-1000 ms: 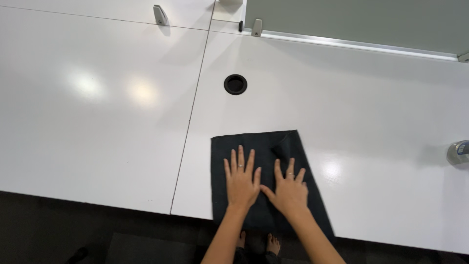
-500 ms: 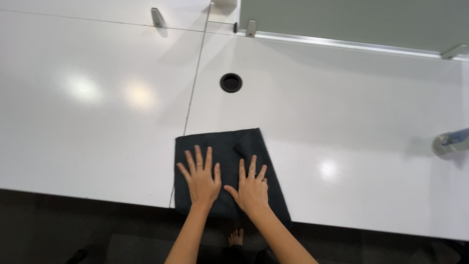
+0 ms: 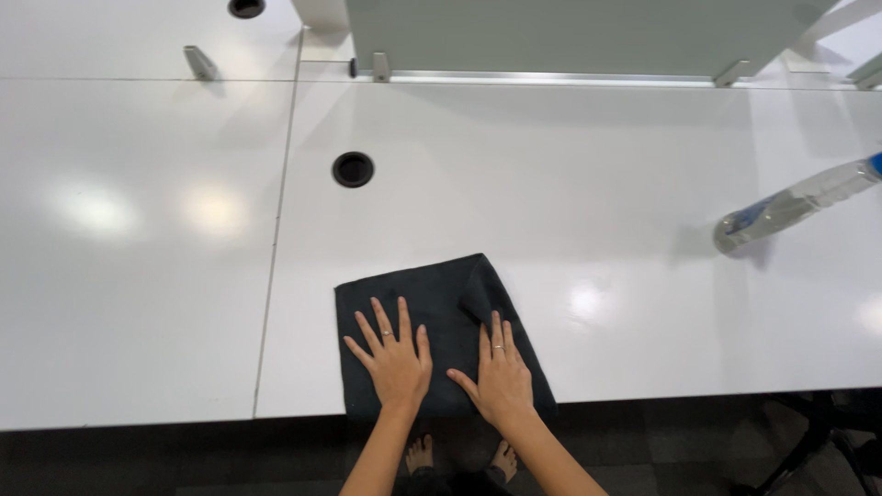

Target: The person cleans a white desk surface by applying liquid from a spray bottle and wiping it with a black cloth, repeating the process across different sections of the desk.

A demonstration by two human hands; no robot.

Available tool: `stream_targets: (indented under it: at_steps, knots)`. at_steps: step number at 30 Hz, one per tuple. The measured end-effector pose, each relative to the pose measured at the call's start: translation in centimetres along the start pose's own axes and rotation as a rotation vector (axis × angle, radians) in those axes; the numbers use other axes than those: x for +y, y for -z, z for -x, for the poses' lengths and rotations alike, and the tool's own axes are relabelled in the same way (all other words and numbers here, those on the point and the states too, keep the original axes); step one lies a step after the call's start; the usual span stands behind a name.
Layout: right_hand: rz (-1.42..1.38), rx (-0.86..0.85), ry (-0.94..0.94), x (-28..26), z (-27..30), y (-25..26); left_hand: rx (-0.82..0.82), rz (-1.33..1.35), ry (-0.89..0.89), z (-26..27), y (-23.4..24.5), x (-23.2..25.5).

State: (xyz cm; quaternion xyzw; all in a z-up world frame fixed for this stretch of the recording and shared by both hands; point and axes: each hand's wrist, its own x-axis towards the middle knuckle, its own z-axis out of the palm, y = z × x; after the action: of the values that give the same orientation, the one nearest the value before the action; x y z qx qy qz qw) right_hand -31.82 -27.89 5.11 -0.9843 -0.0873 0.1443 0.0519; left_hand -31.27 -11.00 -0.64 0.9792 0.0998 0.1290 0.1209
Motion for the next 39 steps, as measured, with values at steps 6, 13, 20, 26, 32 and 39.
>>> stream_targets:
  at_steps: [6,13,20,26,32,39]
  knots:
    - [-0.03,0.023,-0.065,6.5,1.6,0.2,0.034,0.025,-0.094,0.7,-1.6,6.2]
    - [-0.086,-0.061,-0.134,11.1,1.9,0.4,-0.011,0.041,-0.108,0.5,-2.8,10.2]
    - [-0.105,0.024,-0.042,13.2,-0.6,0.2,-0.01,0.017,-0.068,-0.7,-3.4,11.7]
    - [-0.099,0.049,-0.024,13.7,-3.2,0.9,0.005,0.008,-0.052,-3.2,-4.2,12.4]
    - [-0.107,0.001,-0.065,13.4,-6.6,2.4,0.003,-0.006,-0.065,-6.5,-5.0,12.7]
    - [-0.136,-0.056,-0.123,12.9,-12.4,5.3,-0.015,-0.015,-0.096,-13.0,-6.2,13.0]
